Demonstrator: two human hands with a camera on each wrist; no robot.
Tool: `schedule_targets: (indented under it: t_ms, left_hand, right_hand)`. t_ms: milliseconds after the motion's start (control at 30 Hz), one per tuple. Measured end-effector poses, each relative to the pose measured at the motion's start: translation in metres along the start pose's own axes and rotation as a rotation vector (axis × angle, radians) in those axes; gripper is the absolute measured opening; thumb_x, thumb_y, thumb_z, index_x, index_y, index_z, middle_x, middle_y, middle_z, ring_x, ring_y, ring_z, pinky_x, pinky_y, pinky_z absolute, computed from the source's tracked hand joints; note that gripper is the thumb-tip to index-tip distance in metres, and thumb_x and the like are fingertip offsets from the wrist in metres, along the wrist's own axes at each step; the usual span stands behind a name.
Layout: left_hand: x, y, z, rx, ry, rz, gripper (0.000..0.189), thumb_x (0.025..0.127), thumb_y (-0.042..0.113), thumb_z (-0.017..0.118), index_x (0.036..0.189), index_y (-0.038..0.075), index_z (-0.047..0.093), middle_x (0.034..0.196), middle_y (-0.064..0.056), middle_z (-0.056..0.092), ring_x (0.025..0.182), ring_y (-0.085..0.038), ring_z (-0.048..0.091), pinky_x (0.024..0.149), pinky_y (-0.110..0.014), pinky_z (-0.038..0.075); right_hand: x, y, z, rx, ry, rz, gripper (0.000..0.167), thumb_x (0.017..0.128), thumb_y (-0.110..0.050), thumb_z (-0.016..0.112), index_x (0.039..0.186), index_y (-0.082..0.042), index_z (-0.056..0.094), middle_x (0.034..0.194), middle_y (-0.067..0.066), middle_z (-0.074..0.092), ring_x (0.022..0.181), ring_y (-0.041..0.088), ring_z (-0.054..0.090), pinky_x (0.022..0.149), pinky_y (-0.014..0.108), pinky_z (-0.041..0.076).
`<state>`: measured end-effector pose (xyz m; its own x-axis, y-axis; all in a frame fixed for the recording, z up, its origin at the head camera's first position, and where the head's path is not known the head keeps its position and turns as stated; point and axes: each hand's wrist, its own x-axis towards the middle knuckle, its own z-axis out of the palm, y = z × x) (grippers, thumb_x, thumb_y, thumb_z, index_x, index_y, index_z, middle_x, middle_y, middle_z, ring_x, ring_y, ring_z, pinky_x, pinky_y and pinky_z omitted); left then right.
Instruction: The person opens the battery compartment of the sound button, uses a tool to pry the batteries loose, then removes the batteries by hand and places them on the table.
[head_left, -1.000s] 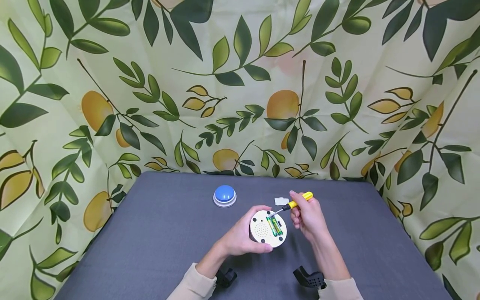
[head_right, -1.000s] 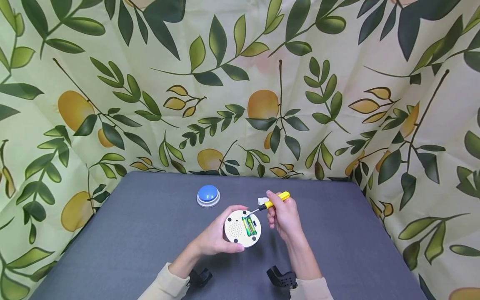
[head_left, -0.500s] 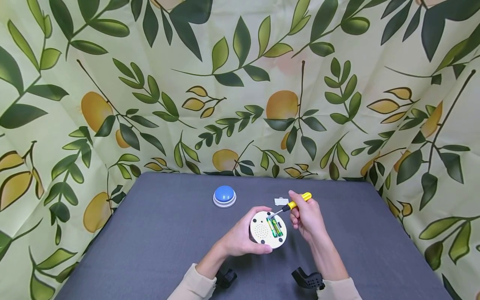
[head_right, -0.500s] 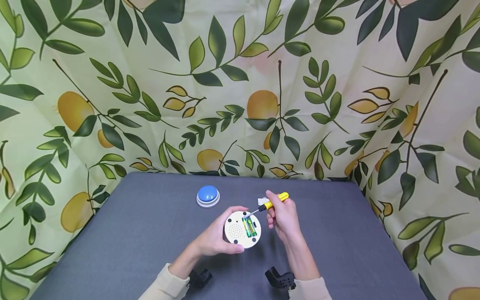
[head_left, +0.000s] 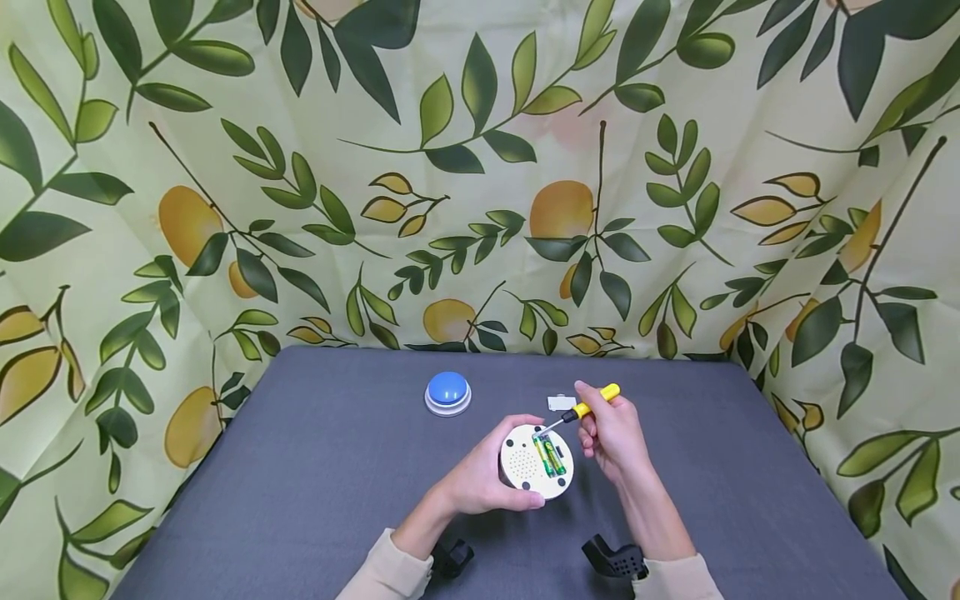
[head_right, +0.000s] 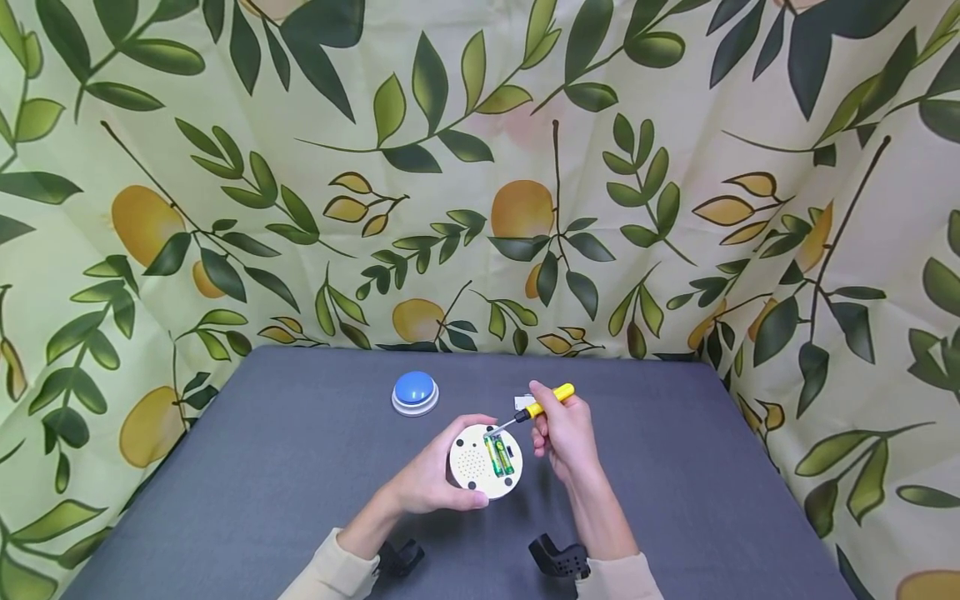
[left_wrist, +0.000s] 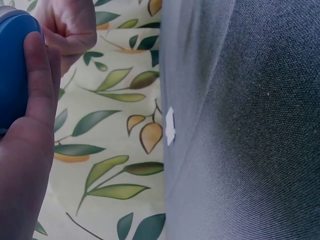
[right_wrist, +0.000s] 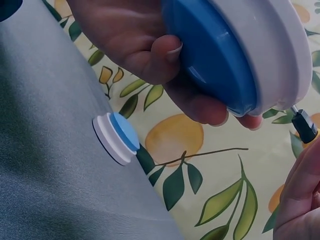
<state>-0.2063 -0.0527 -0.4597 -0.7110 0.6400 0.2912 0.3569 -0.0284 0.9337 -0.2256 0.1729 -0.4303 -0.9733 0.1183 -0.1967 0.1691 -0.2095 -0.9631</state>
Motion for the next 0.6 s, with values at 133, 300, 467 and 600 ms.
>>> schedule_targets:
  t_ms: [133,300,467,600]
  left_hand:
    - [-0.0004,0.0005,-0.0004,-0.002,0.003,0.001,0.087,0.074,0.009,0.086,0.147,0.017,0.040,0.122,-0.003,0.059,0.106,-0.014,0.060,0.094,-0.027,0.048]
    - [-0.0010,0.0010,-0.0014,-0.013,0.010,0.008,0.088,0.074,0.008,0.086,0.148,0.012,0.039,0.123,-0.004,0.058,0.106,-0.014,0.060,0.093,-0.028,0.049]
    - [-0.0014,0.0017,-0.0023,-0.043,0.024,0.009,0.088,0.074,0.005,0.086,0.148,0.014,0.039,0.125,-0.006,0.057,0.106,-0.015,0.061,0.092,-0.028,0.051]
    - [-0.0010,0.0023,-0.0027,-0.038,0.031,0.001,0.088,0.075,0.006,0.087,0.148,0.016,0.039,0.124,-0.005,0.058,0.105,-0.015,0.061,0.092,-0.028,0.051]
  right_hand:
    - [0.0000,0.0008,0.0007,0.018,0.002,-0.006,0.047,0.093,-0.045,0.073,0.084,-0.004,0.051,0.049,-0.001,0.044,0.036,0.012,0.046,0.036,0.021,0.041]
    - [0.0004,0.0011,0.0018,0.048,0.005,-0.023,0.049,0.092,-0.048,0.073,0.075,-0.007,0.051,0.049,0.000,0.045,0.037,0.013,0.048,0.037,0.021,0.042]
    - [-0.0012,-0.0017,0.0010,0.139,-0.018,-0.063,0.048,0.095,-0.046,0.070,0.071,-0.009,0.052,0.048,0.000,0.046,0.038,0.013,0.048,0.039,0.021,0.044]
    - [-0.0031,-0.0042,-0.0008,0.192,-0.055,-0.103,0.045,0.099,-0.041,0.066,0.069,-0.010,0.053,0.048,0.000,0.047,0.038,0.012,0.050,0.039,0.021,0.045]
